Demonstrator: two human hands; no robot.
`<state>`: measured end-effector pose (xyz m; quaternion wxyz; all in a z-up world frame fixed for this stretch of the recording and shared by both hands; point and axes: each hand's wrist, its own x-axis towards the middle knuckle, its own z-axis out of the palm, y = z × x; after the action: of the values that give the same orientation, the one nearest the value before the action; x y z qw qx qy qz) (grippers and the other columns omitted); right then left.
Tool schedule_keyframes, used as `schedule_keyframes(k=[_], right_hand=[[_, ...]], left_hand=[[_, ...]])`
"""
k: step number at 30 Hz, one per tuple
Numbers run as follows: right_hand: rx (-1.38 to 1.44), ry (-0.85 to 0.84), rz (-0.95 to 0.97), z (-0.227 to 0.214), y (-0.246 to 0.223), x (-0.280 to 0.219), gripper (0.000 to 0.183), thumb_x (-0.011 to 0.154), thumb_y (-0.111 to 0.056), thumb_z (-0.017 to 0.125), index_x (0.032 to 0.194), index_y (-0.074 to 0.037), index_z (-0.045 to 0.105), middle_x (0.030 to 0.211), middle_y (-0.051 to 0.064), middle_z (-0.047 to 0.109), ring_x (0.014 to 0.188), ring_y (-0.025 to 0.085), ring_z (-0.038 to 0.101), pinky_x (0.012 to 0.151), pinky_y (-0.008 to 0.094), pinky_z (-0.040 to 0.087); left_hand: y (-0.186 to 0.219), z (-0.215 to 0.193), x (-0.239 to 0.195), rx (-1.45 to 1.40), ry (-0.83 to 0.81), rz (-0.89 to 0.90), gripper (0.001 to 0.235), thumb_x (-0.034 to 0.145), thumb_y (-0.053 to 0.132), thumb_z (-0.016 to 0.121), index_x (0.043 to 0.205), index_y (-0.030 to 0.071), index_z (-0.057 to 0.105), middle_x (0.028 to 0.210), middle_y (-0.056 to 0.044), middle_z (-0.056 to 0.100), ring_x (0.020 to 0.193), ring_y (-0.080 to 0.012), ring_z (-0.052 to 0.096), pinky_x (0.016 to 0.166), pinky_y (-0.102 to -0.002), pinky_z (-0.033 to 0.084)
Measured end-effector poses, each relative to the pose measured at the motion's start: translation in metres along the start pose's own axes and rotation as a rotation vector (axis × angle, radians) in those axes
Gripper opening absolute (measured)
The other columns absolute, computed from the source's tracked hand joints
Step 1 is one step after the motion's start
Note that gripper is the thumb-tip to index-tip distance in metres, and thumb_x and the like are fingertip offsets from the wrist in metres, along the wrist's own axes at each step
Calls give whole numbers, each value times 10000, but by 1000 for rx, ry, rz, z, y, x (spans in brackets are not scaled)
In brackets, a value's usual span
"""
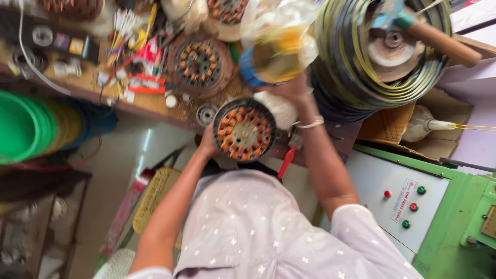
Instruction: The person pours a yellow liquid from a plastic bottle onto the copper windings of a motor stator, rotating the stator to coat all sides. They then place the stator into a metal housing and continue pouring the liquid into the assembly.
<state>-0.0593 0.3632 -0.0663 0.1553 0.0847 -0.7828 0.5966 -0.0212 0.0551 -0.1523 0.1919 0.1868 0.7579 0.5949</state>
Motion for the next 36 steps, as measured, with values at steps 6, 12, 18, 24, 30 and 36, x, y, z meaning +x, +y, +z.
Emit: schedule_keyframes(k=[6,12,18,24,30,36], right_hand=[[-21,165,-65,-131,-73,-58,1002,776,-572,826,1524,-30,439,1497,159,574,1334,281,581,1168,423,502],[-548,181,-21,-150,-202,-120,1084,788,-669,822,1533,14,431,1457,185,605,1280,292,609,1138,432,519],[-908,92,163,-114,-228,-146,1146,799,-616,914,1567,3,331,1430,119,559,1345,260,604,1188,394,503],[-396,433,184,-52,-195,-196,1131,831,-536,967,1595,-26,306,1525,125,503,1389,264,539,1239,411,429],[-48,511,79,9,-179,-225,1171,753,-511,952,1617,-87,285,1507,111,510,1324,268,587,1147,388,480],[34,737,72,29,-163,-246,1124,760,-461,972,1573,-64,305,1472,147,551,1330,286,578,1172,414,467]], left_hand=[[3,-14,26,270,-78,285,606,788,137,845,1331,31,598,1291,-188,634,1207,-376,615,1028,-401,514],[33,-53,6,217,-96,282,566,813,80,784,1345,27,598,1224,-167,675,1020,-342,662,872,-406,536],[95,-84,-34,-18,187,199,167,996,38,703,1162,56,688,1053,-81,738,887,-198,748,804,-318,600],[156,-81,-3,254,-165,443,645,898,342,902,1412,149,564,1429,-112,636,1348,-332,498,1111,-451,494],[202,-20,17,863,-509,208,1449,391,531,1013,1547,408,149,1607,-331,82,1430,-606,185,901,-717,389],[197,4,17,1037,-497,182,1333,555,447,984,1598,346,161,1556,-337,238,1336,-551,347,877,-683,414]])
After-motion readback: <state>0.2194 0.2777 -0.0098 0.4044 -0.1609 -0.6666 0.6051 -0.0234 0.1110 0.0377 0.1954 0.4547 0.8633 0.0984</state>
